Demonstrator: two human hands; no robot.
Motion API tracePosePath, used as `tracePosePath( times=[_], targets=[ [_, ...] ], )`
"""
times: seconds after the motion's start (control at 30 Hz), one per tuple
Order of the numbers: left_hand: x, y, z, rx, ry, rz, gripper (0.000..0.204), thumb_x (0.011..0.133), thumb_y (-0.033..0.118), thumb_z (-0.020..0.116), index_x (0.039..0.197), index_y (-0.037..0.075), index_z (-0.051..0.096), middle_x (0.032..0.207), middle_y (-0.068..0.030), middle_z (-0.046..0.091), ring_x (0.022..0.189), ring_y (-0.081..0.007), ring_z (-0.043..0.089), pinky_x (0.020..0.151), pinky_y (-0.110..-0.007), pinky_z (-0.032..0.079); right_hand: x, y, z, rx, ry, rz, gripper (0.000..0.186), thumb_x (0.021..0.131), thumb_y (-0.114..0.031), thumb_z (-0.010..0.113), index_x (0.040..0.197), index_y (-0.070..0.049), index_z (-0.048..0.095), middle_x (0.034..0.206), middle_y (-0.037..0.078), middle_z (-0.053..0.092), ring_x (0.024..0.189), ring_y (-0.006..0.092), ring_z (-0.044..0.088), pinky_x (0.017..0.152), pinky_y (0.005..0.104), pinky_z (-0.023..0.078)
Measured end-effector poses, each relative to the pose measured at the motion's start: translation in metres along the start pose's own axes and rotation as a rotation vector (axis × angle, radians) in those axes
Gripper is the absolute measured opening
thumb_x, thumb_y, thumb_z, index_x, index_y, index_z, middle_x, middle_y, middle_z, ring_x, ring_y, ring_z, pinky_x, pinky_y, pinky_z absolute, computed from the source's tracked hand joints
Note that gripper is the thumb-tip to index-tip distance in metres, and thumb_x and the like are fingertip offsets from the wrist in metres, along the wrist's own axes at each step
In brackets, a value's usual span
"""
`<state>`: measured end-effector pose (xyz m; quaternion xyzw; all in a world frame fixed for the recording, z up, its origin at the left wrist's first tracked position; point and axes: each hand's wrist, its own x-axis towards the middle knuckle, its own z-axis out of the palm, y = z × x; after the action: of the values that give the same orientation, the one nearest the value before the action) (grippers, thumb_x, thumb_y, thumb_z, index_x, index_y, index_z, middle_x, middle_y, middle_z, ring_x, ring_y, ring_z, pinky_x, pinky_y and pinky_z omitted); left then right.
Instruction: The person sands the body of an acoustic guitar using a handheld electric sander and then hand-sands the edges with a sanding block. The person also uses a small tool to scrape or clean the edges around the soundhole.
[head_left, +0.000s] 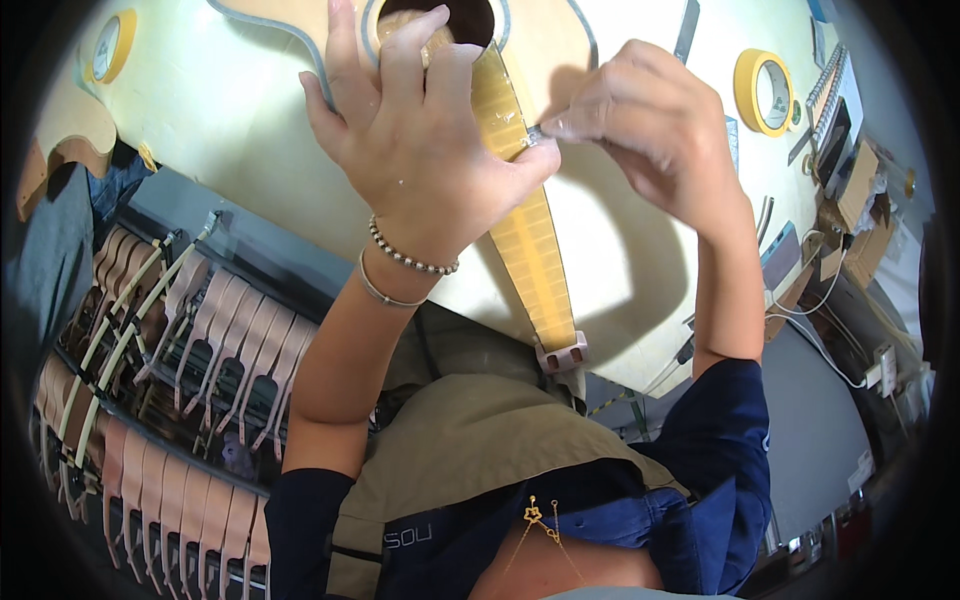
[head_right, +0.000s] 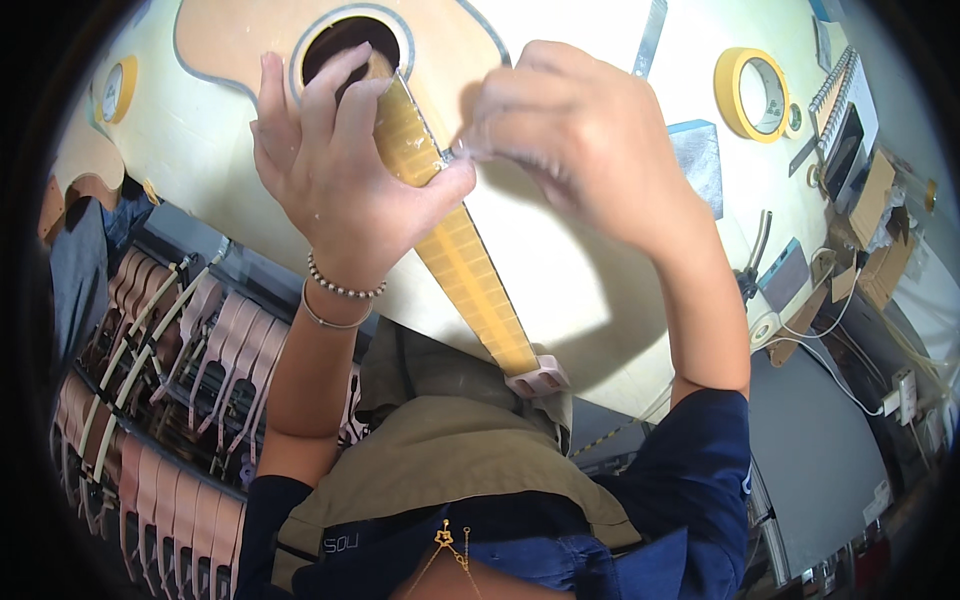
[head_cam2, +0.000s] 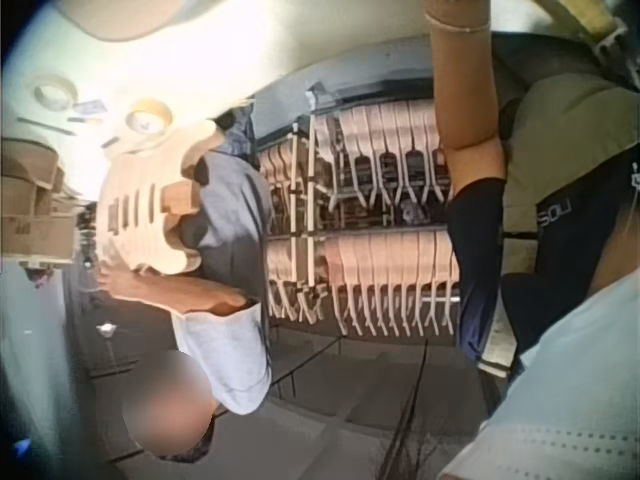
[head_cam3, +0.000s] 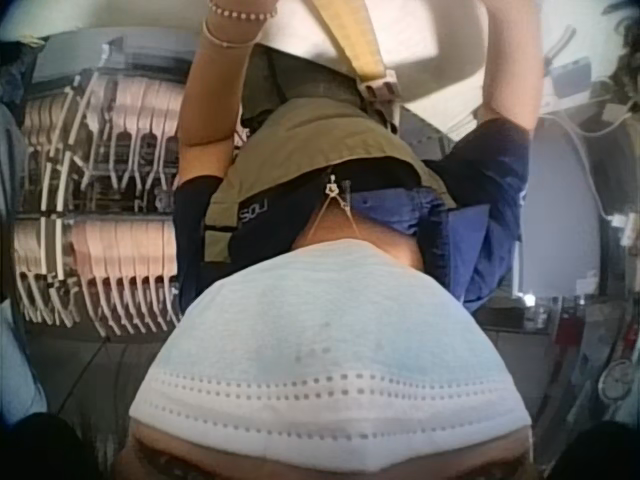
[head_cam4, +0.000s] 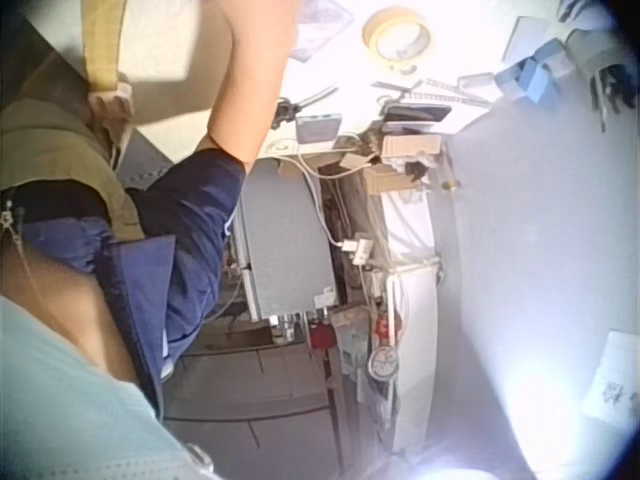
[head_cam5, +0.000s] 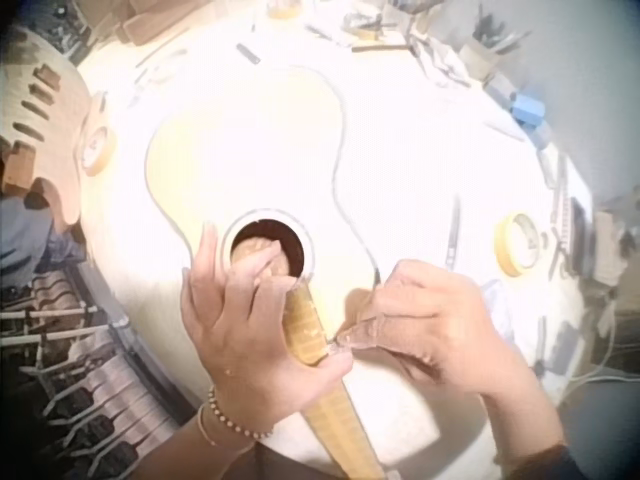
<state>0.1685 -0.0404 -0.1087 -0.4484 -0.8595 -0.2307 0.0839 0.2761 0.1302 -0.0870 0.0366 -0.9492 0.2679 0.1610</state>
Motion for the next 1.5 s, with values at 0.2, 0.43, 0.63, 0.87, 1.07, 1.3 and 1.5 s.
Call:
tracePosePath(
  times=[0.2, 0.43, 0.63, 0.87, 1.07, 1.3, 1.5],
  targets=[
    [0.0, -0.002, 0.003, -0.003, 0.021, 0.032, 0.06, 0.054, 0.036, 0.085, 0.106, 0.015, 0.064, 0.127, 0.0033, 0.06, 0.139, -0.0436, 0.038, 0.104, -0.054, 0.033, 0.015, 0.007, 0.007, -0.091, 0.112, -0.007, 0.017, 0.066, -0.005, 0.072, 0.081, -0.014, 0.073, 0.09, -0.005, 0.069, 0.074, 0.0187, 0.06, 0.061, 0.0319, 0.05],
    [-0.001, -0.003, 0.003, -0.017, 0.023, 0.037, 0.063, 0.054, 0.037, 0.085, 0.108, 0.015, 0.063, 0.127, 0.0036, 0.059, 0.139, -0.0433, 0.037, 0.102, -0.054, 0.033, 0.003, 0.011, 0.005, 0.013, 0.063, 0.006, 0.023, 0.062, -0.006, 0.073, 0.083, -0.014, 0.074, 0.086, -0.006, 0.066, 0.073, 0.018, 0.058, 0.059, 0.0317, 0.05],
    [-0.001, -0.001, 0.001, -0.003, -0.004, 0.013, 0.062, 0.054, 0.037, 0.084, 0.107, 0.015, 0.064, 0.127, 0.0043, 0.059, 0.138, -0.043, 0.037, 0.102, -0.054, 0.033, 0.0, -0.006, 0.004, -0.163, 0.045, -0.015, 0.024, 0.061, -0.006, 0.073, 0.083, -0.014, 0.074, 0.089, -0.006, 0.067, 0.071, 0.0181, 0.057, 0.057, 0.0316, 0.049],
    [-0.002, -0.004, 0.006, -0.037, 0.037, 0.038, 0.062, 0.053, 0.036, 0.083, 0.107, 0.015, 0.063, 0.127, 0.0044, 0.059, 0.139, -0.0433, 0.036, 0.102, -0.056, 0.032, -0.001, -0.002, 0.008, -0.075, 0.092, 0.015, 0.02, 0.064, -0.004, 0.073, 0.082, -0.014, 0.074, 0.087, -0.007, 0.068, 0.072, 0.0175, 0.058, 0.057, 0.0303, 0.05],
    [-0.001, -0.002, 0.002, -0.019, 0.016, 0.026, 0.061, 0.054, 0.037, 0.083, 0.107, 0.015, 0.063, 0.127, 0.004, 0.059, 0.139, -0.0433, 0.036, 0.103, -0.054, 0.032, -0.007, -0.004, 0.0, 0.018, 0.003, 0.039, 0.018, 0.066, -0.005, 0.074, 0.082, -0.013, 0.073, 0.087, -0.005, 0.068, 0.073, 0.0181, 0.059, 0.059, 0.0313, 0.051],
    [-0.002, -0.005, 0.005, -0.032, 0.037, 0.049, 0.062, 0.055, 0.038, 0.084, 0.108, 0.016, 0.062, 0.127, 0.0043, 0.059, 0.139, -0.0432, 0.037, 0.103, -0.054, 0.032, 0.0, -0.01, 0.005, -0.121, 0.055, 0.055, 0.021, 0.065, -0.003, 0.075, 0.085, -0.012, 0.074, 0.087, -0.002, 0.068, 0.073, 0.0194, 0.06, 0.061, 0.0321, 0.05],
    [-0.002, -0.002, 0.004, -0.015, 0.027, 0.028, 0.062, 0.056, 0.04, 0.086, 0.108, 0.016, 0.063, 0.127, 0.004, 0.059, 0.139, -0.0429, 0.037, 0.102, -0.055, 0.033, -0.002, 0.002, 0.001, 0.075, 0.05, 0.07, 0.019, 0.065, -0.006, 0.075, 0.081, -0.016, 0.074, 0.085, -0.006, 0.068, 0.073, 0.018, 0.06, 0.06, 0.0307, 0.05]
  ],
)
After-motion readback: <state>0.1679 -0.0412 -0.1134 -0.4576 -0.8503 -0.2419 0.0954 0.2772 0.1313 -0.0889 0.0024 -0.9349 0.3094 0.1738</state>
